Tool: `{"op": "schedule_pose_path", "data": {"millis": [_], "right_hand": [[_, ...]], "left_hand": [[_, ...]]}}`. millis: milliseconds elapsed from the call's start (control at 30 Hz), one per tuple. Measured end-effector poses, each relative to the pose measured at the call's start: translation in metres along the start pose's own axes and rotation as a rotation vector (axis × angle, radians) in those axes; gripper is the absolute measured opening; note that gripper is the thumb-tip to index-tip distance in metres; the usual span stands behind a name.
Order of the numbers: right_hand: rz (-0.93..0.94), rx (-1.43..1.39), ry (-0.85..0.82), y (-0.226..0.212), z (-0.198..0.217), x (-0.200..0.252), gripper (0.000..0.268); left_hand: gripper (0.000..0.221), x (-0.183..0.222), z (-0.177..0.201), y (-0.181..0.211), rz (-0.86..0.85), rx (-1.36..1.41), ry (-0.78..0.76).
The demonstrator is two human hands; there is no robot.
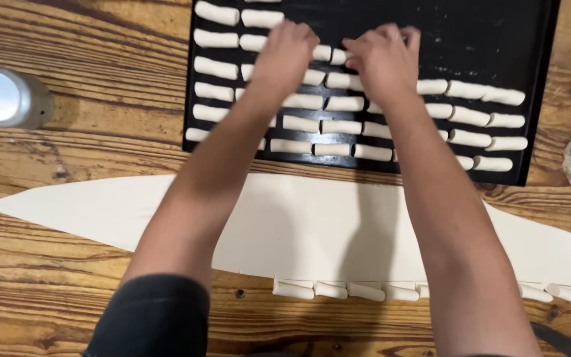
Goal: Cutting dough into small pieces and arranging them on a baking tray
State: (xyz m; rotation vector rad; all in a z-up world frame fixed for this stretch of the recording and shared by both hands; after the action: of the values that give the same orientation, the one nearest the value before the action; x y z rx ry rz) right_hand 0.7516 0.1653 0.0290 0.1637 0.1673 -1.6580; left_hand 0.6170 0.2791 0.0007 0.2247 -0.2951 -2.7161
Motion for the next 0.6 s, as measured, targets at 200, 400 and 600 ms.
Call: {"op": "schedule_pose_path", "data": {"millis": [200, 400, 600], "right_hand": [[-0.265, -0.399, -0.17, -0.125, 0.047, 0.17, 0.048], [-0.35, -0.142, -0.167, -0.273, 0.058, 0.413, 0.068], [-0.225, 0.082, -0.284, -0.256, 0.043, 0.384, 0.057]], "left_hand": [[0.037, 0.229, 0.002, 0.101, -0.194, -0.041, 0.456], [0.048, 0.428, 0.045, 0.215, -0.34, 0.373, 0.06], [0.062, 0.409, -0.02, 0.227, -0.16, -0.006, -0.027]]}}
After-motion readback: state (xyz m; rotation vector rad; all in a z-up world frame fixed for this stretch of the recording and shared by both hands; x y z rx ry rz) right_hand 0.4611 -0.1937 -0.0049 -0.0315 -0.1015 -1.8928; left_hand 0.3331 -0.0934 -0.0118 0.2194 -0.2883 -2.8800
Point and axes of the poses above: each hand's wrist, its own x-axis away from the middle knuckle, its own z-axis out of the back of the hand, y = z × x, the point moved 5 cm from there along -x, towards the middle knuckle, and after that the axes turned 3 degrees about x, right-handed, at the moved point
